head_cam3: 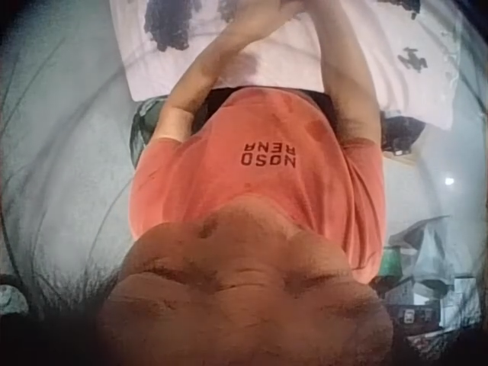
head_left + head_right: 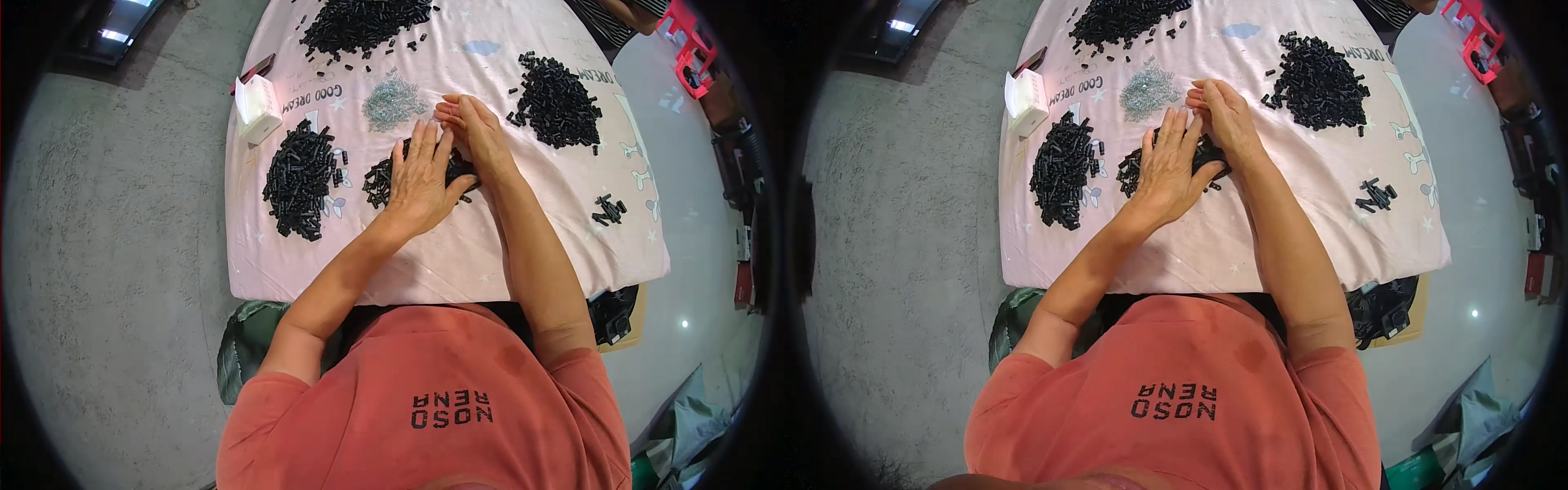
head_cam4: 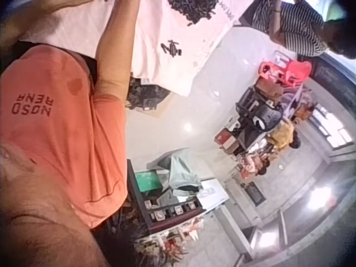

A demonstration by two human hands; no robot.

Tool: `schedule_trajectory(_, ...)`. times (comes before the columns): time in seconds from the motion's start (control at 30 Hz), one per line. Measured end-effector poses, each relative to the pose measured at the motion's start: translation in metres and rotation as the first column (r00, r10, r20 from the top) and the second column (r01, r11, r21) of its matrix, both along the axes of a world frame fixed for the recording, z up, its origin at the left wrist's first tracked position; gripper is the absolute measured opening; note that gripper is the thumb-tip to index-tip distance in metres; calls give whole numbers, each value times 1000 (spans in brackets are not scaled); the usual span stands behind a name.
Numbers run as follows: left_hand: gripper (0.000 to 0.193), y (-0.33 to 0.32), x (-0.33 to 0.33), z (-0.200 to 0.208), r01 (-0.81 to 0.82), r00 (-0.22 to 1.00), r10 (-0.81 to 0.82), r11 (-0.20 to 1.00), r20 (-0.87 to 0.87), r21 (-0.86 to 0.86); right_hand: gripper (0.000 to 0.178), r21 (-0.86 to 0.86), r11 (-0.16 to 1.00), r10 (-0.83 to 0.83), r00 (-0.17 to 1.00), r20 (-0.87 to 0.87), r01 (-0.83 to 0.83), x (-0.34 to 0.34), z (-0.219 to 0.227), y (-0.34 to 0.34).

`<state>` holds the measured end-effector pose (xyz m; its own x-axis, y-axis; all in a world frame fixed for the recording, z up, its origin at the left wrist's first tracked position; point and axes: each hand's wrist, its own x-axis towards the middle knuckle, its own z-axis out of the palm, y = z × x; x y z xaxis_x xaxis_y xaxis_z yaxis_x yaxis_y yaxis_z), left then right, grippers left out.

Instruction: Sorting small black plastic or rubber components on a table.

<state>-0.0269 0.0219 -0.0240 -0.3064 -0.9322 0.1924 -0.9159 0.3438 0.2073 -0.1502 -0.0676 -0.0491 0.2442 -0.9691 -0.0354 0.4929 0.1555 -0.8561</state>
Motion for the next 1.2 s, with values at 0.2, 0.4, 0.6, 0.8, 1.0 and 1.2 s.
schedule_trajectory(0.2, 73, -22, 1, 1, -46, 999, 45, 998, -20, -31, 59, 72, 997, 4, 995, 104, -11, -4, -1, -3)
schedule_trajectory(0.4, 42, -27, 62, 4, -25, 971, 1, 995, -240, -95, 66, 56, 998, 24, 994, 109, -30, -5, 3, -3)
schedule_trajectory(0.6, 55, 12, 85, -4, 7, 987, -11, 1000, -161, -24, 72, 45, 999, 15, 993, 115, -20, -2, 2, -3)
schedule_trajectory(0.8, 68, 38, 73, 2, 45, 991, -35, 996, -126, 81, 78, 40, 999, 24, 987, 157, -30, 0, 4, -1)
schedule_trajectory(1.0, 76, 44, 38, 10, 197, 979, -196, 980, -57, 11, 79, 54, 996, 61, 977, 203, -73, 0, 5, 1)
schedule_trajectory(1.2, 80, 32, 18, 2, 223, 974, -222, 974, -38, 46, 78, 59, 996, 61, 985, 162, -71, -3, 7, -1)
